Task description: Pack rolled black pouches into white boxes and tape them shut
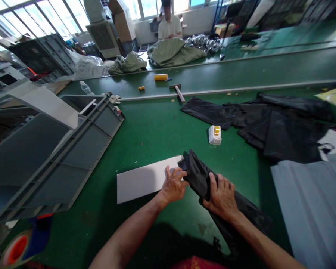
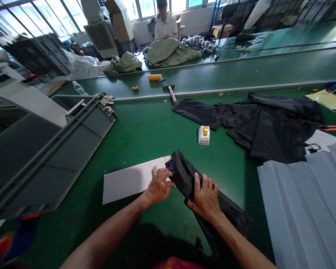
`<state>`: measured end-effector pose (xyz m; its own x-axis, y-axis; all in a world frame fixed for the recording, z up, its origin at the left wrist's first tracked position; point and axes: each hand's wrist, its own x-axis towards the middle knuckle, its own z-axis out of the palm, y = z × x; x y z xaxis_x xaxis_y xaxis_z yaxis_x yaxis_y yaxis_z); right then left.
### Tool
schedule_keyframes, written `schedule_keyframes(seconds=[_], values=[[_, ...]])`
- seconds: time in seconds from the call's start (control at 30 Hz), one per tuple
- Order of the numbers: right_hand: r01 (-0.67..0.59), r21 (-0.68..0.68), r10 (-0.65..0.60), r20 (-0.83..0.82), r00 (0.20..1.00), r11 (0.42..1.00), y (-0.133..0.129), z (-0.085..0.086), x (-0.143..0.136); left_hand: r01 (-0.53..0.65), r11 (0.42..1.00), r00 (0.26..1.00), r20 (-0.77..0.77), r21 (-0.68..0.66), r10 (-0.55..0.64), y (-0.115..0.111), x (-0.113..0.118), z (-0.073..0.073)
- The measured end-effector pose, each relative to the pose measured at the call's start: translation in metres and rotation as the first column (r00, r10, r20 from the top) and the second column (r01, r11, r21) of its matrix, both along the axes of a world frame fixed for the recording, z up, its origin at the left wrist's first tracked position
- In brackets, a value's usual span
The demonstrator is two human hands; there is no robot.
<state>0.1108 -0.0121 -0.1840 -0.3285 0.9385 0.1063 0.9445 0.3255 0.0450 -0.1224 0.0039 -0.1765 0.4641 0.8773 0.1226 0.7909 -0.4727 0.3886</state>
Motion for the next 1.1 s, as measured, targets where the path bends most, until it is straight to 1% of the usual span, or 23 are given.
schedule_keyframes(seconds=[0.1,0.2,0.27,0.3,0.37,0.43,0.47,0.53,0.63,0.7,0.8,0.87,1.0,1.1], values=[[0.001,0.017,-0.001,-0.014,1.0,1.0,-0.003,-0.002,0.0,0.006,1.0,1.0,-0.007,0.01,-0.006,0.0,0.0,-0.001],[-0.024,0.021,0.024,-0.017,1.0,0.999,-0.003,-0.003,0.0,0.004,1.0,1.0,0.003,-0.006,-0.004,0.0,-0.001,0.0],[-0.032,0.01,0.032,-0.018,0.999,0.999,0.0,-0.003,0.001,-0.026,0.999,0.999,0.033,-0.037,0.027,0.003,0.0,0.005],[-0.029,0.0,0.029,-0.022,0.999,1.0,0.001,-0.003,0.002,-0.062,0.997,0.997,0.051,-0.054,0.064,0.008,0.001,0.008],[-0.013,-0.028,0.012,-0.033,0.999,1.0,0.005,-0.003,0.002,-0.181,0.98,0.981,0.053,-0.078,0.185,0.024,0.004,0.017],[0.002,-0.057,-0.004,-0.041,0.999,0.998,0.007,-0.002,0.002,-0.299,0.95,0.954,-0.034,-0.09,0.297,0.049,0.008,0.026],[0.004,-0.068,-0.007,-0.044,0.999,0.998,0.008,-0.002,0.002,-0.331,0.939,0.942,-0.094,-0.097,0.322,0.063,0.009,0.029],[-0.004,-0.07,0.0,-0.049,0.999,0.998,0.009,-0.002,0.001,-0.327,0.935,0.935,-0.19,-0.139,0.299,0.092,0.01,0.03],[-0.02,-0.03,0.019,-0.053,0.998,0.999,0.008,-0.002,0.001,-0.272,0.929,0.95,-0.221,-0.253,0.218,0.125,0.005,0.022],[-0.027,-0.012,0.026,-0.054,0.998,1.0,0.007,-0.001,0.001,-0.26,0.912,0.955,-0.221,-0.318,0.195,0.135,-0.002,0.012],[-0.056,-0.014,0.055,-0.071,0.996,0.998,0.008,-0.002,0.003,-0.266,0.892,0.959,-0.197,-0.367,0.205,0.137,-0.012,-0.001],[-0.087,-0.019,0.085,-0.087,0.993,0.996,0.008,-0.003,0.005,-0.269,0.883,0.96,-0.176,-0.385,0.216,0.135,-0.016,-0.007],[-0.162,-0.03,0.157,-0.115,0.981,0.986,0.005,-0.005,0.01,-0.289,0.855,0.957,-0.162,-0.43,0.242,0.136,-0.017,-0.013],[-0.243,-0.038,0.236,-0.136,0.962,0.969,0.0,-0.005,0.007,-0.3,0.831,0.954,-0.15,-0.469,0.26,0.137,-0.014,-0.015]])
